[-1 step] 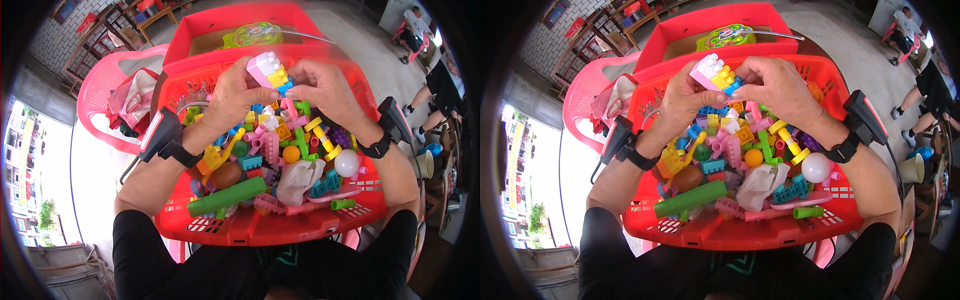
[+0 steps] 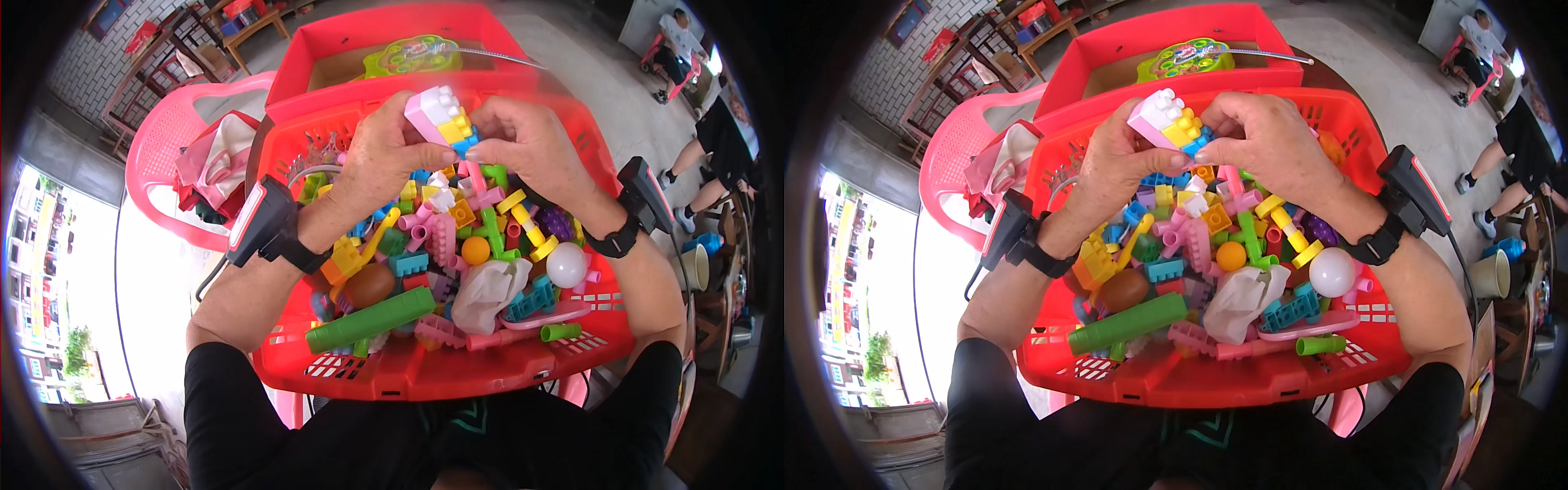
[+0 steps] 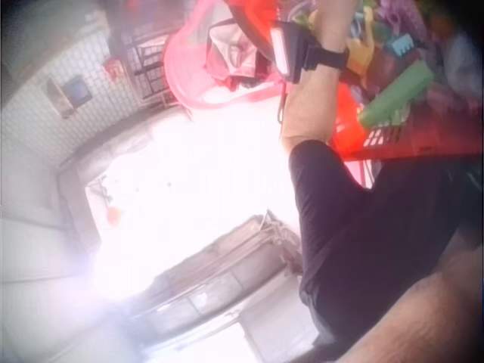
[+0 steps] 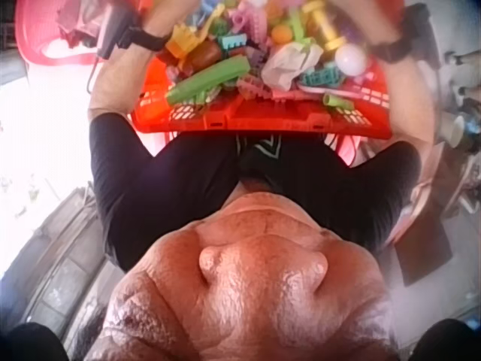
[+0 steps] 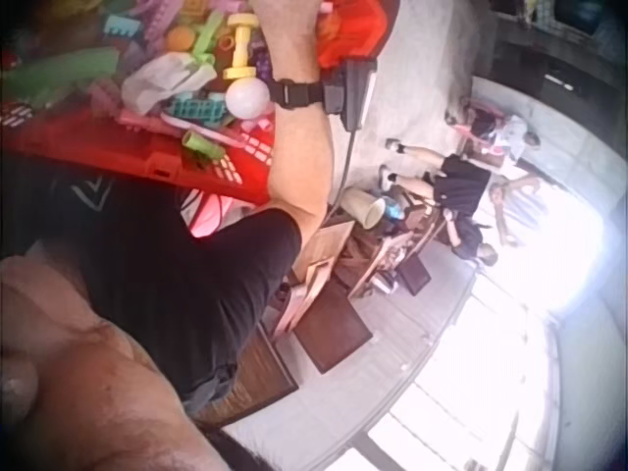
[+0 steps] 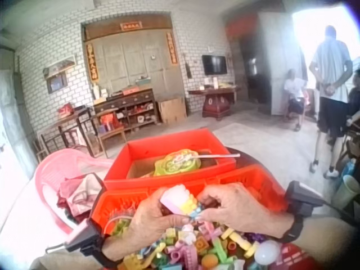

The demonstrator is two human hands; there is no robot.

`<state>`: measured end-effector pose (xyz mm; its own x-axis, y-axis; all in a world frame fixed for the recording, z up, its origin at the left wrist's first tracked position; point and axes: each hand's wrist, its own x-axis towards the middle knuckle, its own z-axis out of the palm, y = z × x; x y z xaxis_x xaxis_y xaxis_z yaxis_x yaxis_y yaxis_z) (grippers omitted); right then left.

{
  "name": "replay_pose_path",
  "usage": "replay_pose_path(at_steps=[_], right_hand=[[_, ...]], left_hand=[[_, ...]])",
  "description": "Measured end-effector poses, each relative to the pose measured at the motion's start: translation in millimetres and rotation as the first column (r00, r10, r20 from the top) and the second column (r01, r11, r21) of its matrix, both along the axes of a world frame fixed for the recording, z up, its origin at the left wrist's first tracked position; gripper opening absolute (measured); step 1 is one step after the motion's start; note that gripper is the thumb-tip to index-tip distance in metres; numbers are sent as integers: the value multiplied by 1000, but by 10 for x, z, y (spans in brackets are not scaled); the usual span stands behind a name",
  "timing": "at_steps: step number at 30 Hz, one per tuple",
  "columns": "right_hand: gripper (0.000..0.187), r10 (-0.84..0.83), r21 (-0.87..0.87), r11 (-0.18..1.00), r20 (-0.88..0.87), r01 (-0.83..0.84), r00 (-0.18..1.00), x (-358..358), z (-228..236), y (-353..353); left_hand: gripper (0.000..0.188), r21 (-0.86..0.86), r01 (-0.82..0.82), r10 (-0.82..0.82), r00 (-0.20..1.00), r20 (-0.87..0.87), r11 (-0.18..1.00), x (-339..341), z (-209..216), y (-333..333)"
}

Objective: The recorder is picking up various colorful plastic toy blocks from a red basket and assembling them into small structures.

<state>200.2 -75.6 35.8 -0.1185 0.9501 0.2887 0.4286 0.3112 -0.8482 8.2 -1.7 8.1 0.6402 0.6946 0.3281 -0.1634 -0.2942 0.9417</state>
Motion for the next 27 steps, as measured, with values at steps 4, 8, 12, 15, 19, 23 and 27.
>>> replay_pose_path(at_steps=[4, 8, 12, 15, 19, 23, 27], right_hand=[[21, 55, 7, 998, 31, -55, 998, 48, -16, 21], [20, 102, -85, 991, -56, -107, 993, 56, 131, -8], [20, 115, -105, 986, -140, -130, 983, 55, 71, 4], [21, 106, -84, 989, -162, -121, 981, 26, 101, 2], [21, 99, -4, 995, -157, -100, 983, 41, 52, 42], [24, 85, 7, 996, -153, -85, 985, 26, 21, 94], [26, 5, 210, 977, -141, 25, 990, 68, -79, 192]], left_hand=[[48, 165, -8, 22, 996, -85, 986, -10, 9, -8], [49, 19, 42, -42, 999, 28, 999, 17, 101, -123], [52, -68, 61, -57, 997, 60, 996, 8, 132, -135], [53, -101, 49, -44, 998, 52, 994, 11, 157, -126], [54, -122, 98, -90, 993, 73, 988, 36, 179, -61], [52, -121, 26, -21, 999, 44, 992, 63, 204, -31], [46, -60, -69, 77, 988, 134, 996, 13, 202, 74]])
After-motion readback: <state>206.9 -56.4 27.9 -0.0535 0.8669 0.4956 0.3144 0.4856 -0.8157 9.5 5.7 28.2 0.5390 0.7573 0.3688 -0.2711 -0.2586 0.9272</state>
